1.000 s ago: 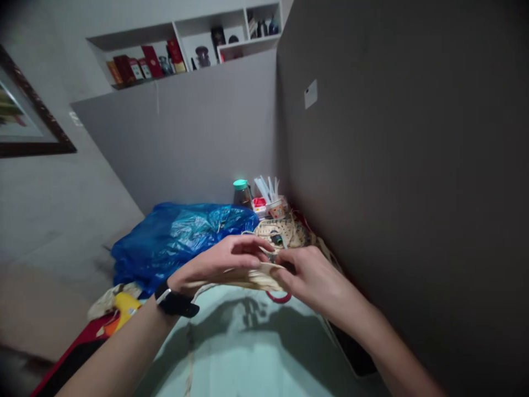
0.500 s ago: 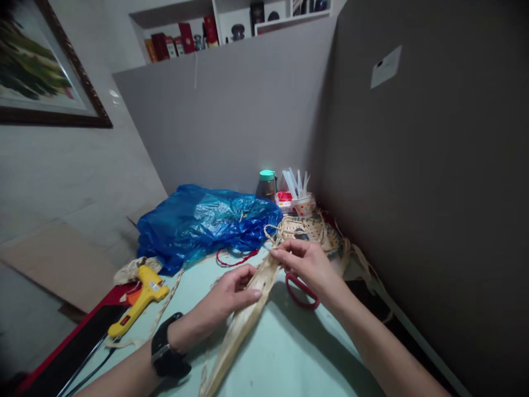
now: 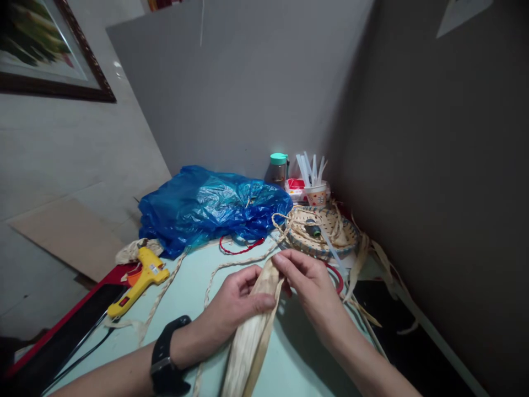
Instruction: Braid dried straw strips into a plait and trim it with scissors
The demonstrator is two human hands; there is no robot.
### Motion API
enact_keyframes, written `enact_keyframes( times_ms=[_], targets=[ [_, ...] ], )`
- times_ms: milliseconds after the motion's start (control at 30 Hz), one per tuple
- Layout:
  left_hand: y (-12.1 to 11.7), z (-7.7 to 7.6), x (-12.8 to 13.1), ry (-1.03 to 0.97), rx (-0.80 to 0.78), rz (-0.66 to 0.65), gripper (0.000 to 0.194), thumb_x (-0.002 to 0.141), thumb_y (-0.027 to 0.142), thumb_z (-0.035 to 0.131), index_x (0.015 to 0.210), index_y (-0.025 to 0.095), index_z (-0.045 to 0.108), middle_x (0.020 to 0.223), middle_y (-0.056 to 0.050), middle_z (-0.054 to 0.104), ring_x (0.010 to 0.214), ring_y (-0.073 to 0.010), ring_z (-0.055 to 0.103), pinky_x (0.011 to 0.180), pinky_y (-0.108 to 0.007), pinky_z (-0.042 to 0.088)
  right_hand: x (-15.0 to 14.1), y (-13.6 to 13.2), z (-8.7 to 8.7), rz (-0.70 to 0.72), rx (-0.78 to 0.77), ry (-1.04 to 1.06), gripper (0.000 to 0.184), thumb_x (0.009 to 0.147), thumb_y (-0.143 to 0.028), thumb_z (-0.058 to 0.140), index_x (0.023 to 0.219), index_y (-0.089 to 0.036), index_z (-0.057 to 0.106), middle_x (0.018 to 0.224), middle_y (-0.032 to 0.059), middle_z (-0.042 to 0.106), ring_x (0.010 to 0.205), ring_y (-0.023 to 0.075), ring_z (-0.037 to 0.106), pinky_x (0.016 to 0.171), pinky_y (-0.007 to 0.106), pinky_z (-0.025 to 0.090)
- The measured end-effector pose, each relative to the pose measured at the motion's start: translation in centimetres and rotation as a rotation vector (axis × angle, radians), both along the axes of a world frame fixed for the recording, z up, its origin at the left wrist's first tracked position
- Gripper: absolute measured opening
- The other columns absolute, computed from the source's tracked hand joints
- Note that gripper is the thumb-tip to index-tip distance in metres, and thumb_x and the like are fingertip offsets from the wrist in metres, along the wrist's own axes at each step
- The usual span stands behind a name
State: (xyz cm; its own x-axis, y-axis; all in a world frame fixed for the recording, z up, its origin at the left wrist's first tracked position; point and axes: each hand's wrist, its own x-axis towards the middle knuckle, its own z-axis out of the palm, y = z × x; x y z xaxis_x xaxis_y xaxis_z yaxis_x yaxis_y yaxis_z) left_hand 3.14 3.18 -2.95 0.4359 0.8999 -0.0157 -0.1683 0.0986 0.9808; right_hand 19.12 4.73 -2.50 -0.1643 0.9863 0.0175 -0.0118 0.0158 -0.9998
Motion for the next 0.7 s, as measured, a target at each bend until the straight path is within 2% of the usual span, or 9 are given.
enact_keyframes(
  times_ms=[67,200,333,433,500,600,700],
  targets=[
    [-0.3,-0.1,0.1,-0.002,-0.014,0.003,0.026,0.071,0.029,0.077,0.088,0.016,0.062,0.078,-0.001,0.056,0.078,-0.0176,0.056,0.072,-0.029,0.042,-0.1,-0.1,0.1,-0.021,-0.01,0.012,0.033,0.083,-0.048,0.065,0.073,-0.017,0.059,0.064,-0.0036,0.049,0.055,0.0078,0.04,0.047,0.017,0.03],
    [-0.7,-0.3,0.3,0.001,0.055,0.042,0.024,0.069,0.025,0.079,0.084,0.015,0.064,0.08,-0.002,0.059,0.08,-0.0187,0.057,0.077,-0.03,0.044,-0.3,-0.3,0.2,0.01,-0.047,0.106,0.034,0.081,-0.048,0.067,0.071,-0.017,0.059,0.061,-0.004,0.048,0.053,0.0074,0.039,0.047,0.018,0.032],
    [-0.9,0.0,0.3,-0.086,0.018,-0.05,0.039,0.064,0.02,0.083,0.097,0.017,0.063,0.097,-0.004,0.064,0.091,-0.02,0.059,0.087,-0.032,0.045,-0.2,-0.1,0.2,-0.045,-0.082,0.201,0.03,0.076,-0.045,0.074,0.073,-0.018,0.06,0.06,-0.0047,0.049,0.051,0.007,0.041,0.046,0.018,0.034],
    [-0.9,0.2,0.3,-0.072,-0.015,-0.019,0.043,0.063,0.019,0.083,0.101,0.016,0.063,0.098,-0.004,0.064,0.09,-0.0187,0.058,0.085,-0.03,0.045,-0.2,0.0,0.3,-0.07,-0.094,0.327,0.025,0.078,-0.043,0.074,0.089,-0.022,0.064,0.074,-0.003,0.058,0.061,0.0091,0.053,0.056,0.019,0.044],
    [-0.8,0.3,0.3,-0.031,0.002,0.055,0.039,0.064,0.019,0.082,0.098,0.014,0.064,0.091,-0.003,0.064,0.083,-0.0157,0.056,0.078,-0.027,0.045,-0.5,-0.2,0.3,-0.025,-0.073,0.381,0.032,0.08,-0.043,0.072,0.106,-0.026,0.064,0.092,-0.0003,0.065,0.08,0.0131,0.061,0.072,0.023,0.049],
    [-0.9,0.3,0.3,-0.012,-0.001,0.083,0.032,0.063,0.017,0.08,0.091,0.011,0.064,0.083,-0.001,0.062,0.073,-0.0122,0.052,0.069,-0.023,0.042,-1.2,-1.2,0.2,0.123,-0.04,0.256,0.035,0.085,-0.047,0.065,0.115,-0.027,0.064,0.115,0.0036,0.065,0.106,0.0202,0.059,0.091,0.03,0.046],
    [-1.1,0.2,0.4,-0.015,-0.006,0.093,0.029,0.062,0.015,0.078,0.087,0.011,0.062,0.08,0.001,0.06,0.072,-0.0118,0.051,0.069,-0.023,0.042,-1.8,-2.2,0.2,0.213,0.028,0.068,0.033,0.089,-0.05,0.058,0.103,-0.023,0.07,0.112,0.0055,0.067,0.105,0.0222,0.059,0.093,0.031,0.044]
  ],
)
